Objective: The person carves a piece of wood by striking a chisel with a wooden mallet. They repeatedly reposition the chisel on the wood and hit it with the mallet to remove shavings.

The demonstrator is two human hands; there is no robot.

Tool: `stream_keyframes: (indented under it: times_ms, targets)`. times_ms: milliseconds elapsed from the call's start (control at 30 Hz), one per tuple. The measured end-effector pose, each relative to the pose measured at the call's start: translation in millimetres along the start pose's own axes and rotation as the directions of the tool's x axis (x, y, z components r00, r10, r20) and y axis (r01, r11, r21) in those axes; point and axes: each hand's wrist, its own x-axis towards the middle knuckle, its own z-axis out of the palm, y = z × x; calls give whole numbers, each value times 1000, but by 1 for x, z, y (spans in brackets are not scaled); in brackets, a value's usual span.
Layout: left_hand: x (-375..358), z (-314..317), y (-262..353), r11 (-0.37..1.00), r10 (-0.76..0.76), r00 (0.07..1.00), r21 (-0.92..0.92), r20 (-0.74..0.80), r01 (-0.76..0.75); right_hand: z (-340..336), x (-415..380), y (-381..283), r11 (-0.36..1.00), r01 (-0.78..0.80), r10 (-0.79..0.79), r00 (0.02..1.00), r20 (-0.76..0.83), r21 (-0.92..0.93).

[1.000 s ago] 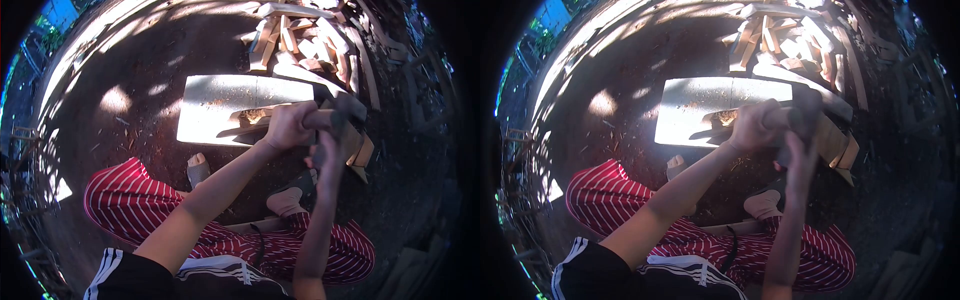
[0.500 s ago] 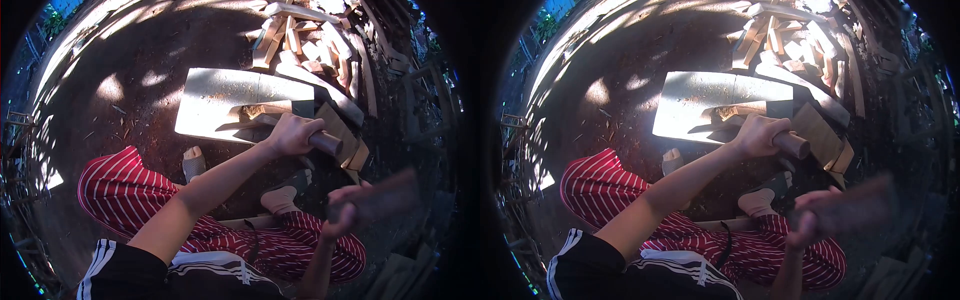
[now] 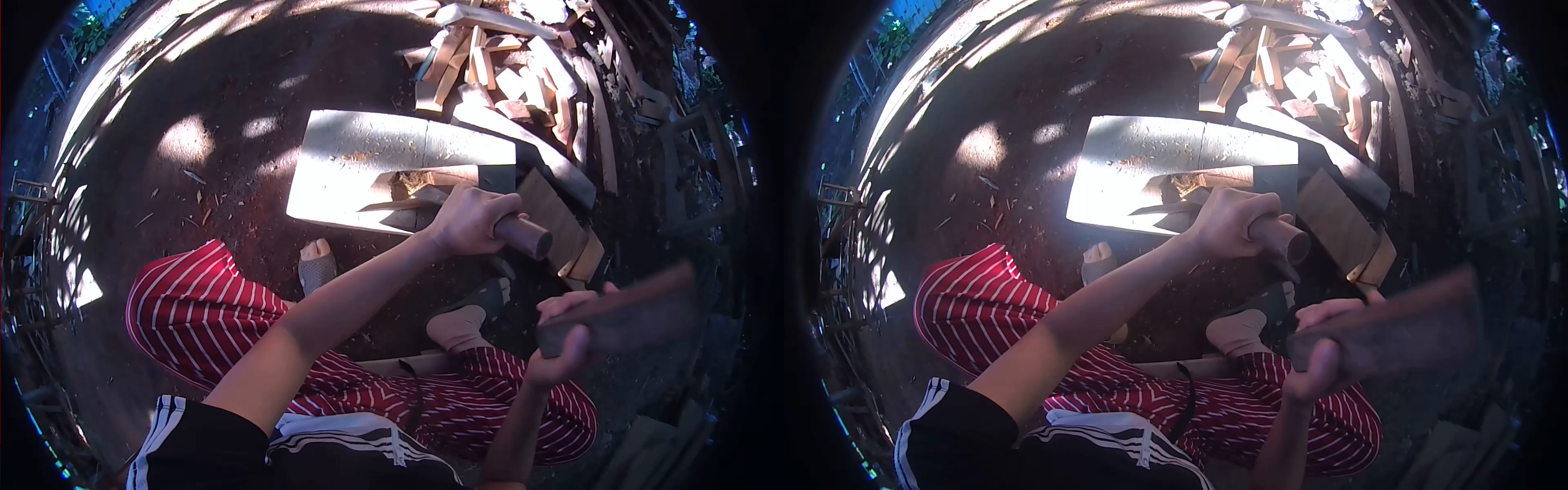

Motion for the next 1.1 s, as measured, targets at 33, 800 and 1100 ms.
stream_keyframes:
  times_ms: [33, 800, 1100]
  targets:
    - [-2, 0, 1, 1000, 1, 1000, 1, 0, -1, 7, -8, 6, 1000, 1, -1, 1000, 0, 1]
    - [11, -52, -45, 891, -424, 628, -426, -652, 158, 58, 59, 140, 164, -139, 567, 823, -22, -977]
    - [16, -66, -46, 923, -365, 601, -359, -711, 135, 54, 56, 146, 175, -141, 564, 826, -18, -974]
